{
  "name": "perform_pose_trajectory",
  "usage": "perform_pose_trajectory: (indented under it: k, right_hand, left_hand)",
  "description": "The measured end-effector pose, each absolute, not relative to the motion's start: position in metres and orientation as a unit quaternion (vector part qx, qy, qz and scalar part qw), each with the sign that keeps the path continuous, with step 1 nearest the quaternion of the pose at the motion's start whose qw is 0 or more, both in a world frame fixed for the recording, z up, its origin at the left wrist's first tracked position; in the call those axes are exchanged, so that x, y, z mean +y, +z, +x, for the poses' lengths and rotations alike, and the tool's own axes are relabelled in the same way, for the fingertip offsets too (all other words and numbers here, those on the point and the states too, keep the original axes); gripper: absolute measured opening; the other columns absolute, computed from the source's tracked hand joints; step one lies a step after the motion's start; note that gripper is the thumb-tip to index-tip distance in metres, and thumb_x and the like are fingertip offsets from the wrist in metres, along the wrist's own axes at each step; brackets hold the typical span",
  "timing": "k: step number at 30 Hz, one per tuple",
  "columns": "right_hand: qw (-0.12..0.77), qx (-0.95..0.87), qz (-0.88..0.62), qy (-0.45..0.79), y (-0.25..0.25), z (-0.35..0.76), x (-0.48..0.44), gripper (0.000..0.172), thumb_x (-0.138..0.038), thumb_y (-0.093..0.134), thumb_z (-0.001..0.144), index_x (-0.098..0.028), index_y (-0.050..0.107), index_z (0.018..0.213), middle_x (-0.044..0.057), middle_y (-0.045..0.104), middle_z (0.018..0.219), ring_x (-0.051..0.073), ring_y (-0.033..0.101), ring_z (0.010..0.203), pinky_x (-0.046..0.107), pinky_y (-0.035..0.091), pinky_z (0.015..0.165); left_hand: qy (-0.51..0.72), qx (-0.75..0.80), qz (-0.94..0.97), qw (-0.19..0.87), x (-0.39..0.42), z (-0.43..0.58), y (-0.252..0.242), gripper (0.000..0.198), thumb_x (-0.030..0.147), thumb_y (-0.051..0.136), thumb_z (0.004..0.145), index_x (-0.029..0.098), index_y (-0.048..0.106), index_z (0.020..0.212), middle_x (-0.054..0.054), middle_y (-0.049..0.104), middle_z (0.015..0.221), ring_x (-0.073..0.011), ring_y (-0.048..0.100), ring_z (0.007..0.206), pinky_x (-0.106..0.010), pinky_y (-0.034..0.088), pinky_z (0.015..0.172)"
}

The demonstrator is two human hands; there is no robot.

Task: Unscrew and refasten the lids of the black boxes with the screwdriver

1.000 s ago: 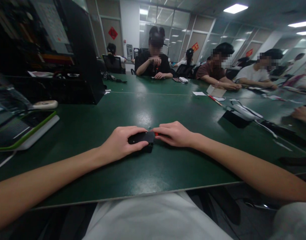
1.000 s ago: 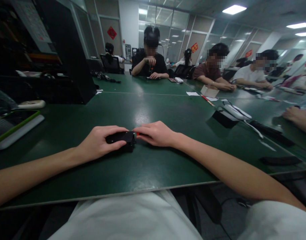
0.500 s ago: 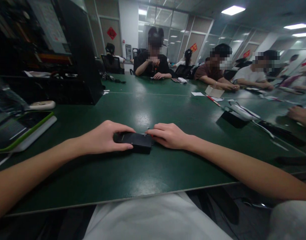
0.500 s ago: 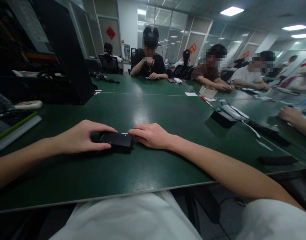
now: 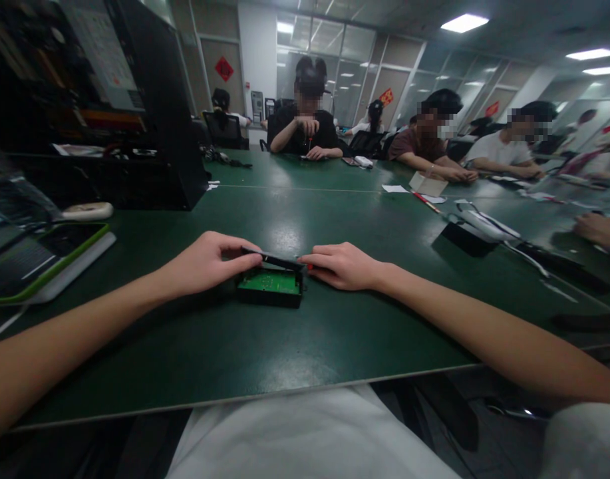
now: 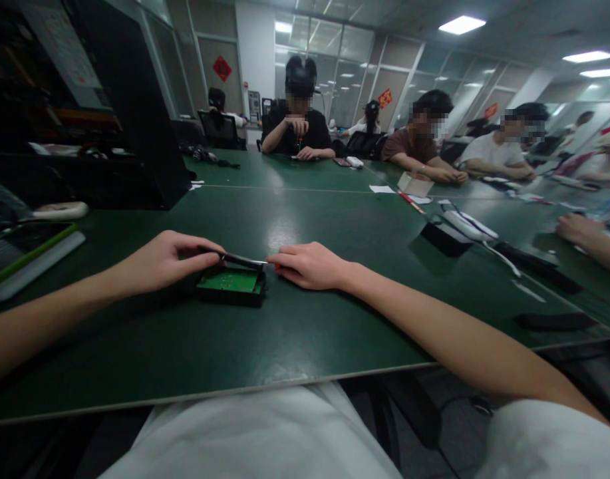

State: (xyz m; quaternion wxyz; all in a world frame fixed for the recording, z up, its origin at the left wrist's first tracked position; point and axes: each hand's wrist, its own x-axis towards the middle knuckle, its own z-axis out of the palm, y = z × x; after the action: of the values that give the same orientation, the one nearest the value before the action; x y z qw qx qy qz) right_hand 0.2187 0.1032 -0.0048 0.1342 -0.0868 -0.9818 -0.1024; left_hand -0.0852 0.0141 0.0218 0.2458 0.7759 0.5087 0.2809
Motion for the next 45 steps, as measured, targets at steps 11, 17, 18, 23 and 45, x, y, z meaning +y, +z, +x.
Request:
perform_pose_trajectory:
  k: [11, 17, 18, 23, 45]
  right_hand:
    - [0.279, -0.951, -0.061, -0.118, -0.003, 0.212, 0.095, 0.023, -0.027, 0.049, 0.1, -0.015, 0.066, 0.09, 0.005, 0.064, 0.083, 0.012, 0.056, 0.075, 0.024, 0.043, 0.069]
    - [0.258, -0.961, -0.022, -0.1, 0.013, 0.178, 0.05, 0.046, -0.053, 0.055, 0.096, -0.011, 0.064, 0.116, 0.013, 0.066, 0.116, 0.019, 0.06, 0.097, 0.032, 0.051, 0.086]
    - [0.233, -0.966, -0.045, -0.102, 0.014, 0.17, 0.042, 0.051, -0.054, 0.053, 0.097, -0.011, 0.061, 0.122, 0.014, 0.063, 0.126, 0.021, 0.06, 0.104, 0.035, 0.052, 0.091]
    - [0.142, -0.98, -0.129, -0.049, 0.016, 0.146, 0.02, 0.04, -0.031, 0.048, 0.101, -0.011, 0.053, 0.136, 0.014, 0.053, 0.142, 0.023, 0.055, 0.124, 0.038, 0.049, 0.105]
    - [0.09, -0.656, -0.733, -0.153, 0.064, 0.506, 0.052, 0.026, -0.028, 0.062, 0.081, -0.011, 0.068, 0.101, 0.02, 0.072, 0.09, 0.027, 0.065, 0.067, 0.035, 0.045, 0.064]
  left_hand:
    - [0.454, 0.451, 0.546, 0.541, 0.028, -0.067, -0.01, 0.028, 0.042, 0.079, 0.083, 0.018, 0.079, 0.098, -0.005, 0.08, 0.087, -0.0197, 0.073, 0.085, -0.025, 0.056, 0.074]
    - [0.485, 0.448, 0.515, 0.547, 0.025, -0.065, -0.006, 0.029, 0.038, 0.084, 0.076, 0.016, 0.076, 0.093, -0.005, 0.079, 0.084, -0.0178, 0.072, 0.078, -0.023, 0.055, 0.067]
    - [0.489, 0.447, 0.516, 0.544, 0.024, -0.064, -0.006, 0.028, 0.038, 0.085, 0.075, 0.016, 0.076, 0.091, -0.004, 0.078, 0.083, -0.0174, 0.071, 0.076, -0.022, 0.054, 0.063]
    - [0.503, 0.446, 0.517, 0.53, 0.023, -0.061, -0.007, 0.024, 0.038, 0.08, 0.078, 0.017, 0.072, 0.086, -0.001, 0.075, 0.076, -0.0151, 0.068, 0.068, -0.021, 0.052, 0.059]
    - [0.44, 0.467, 0.595, 0.484, 0.014, -0.058, -0.005, 0.04, 0.05, 0.069, 0.087, 0.014, 0.069, 0.104, -0.01, 0.078, 0.09, -0.0229, 0.073, 0.078, -0.034, 0.057, 0.074]
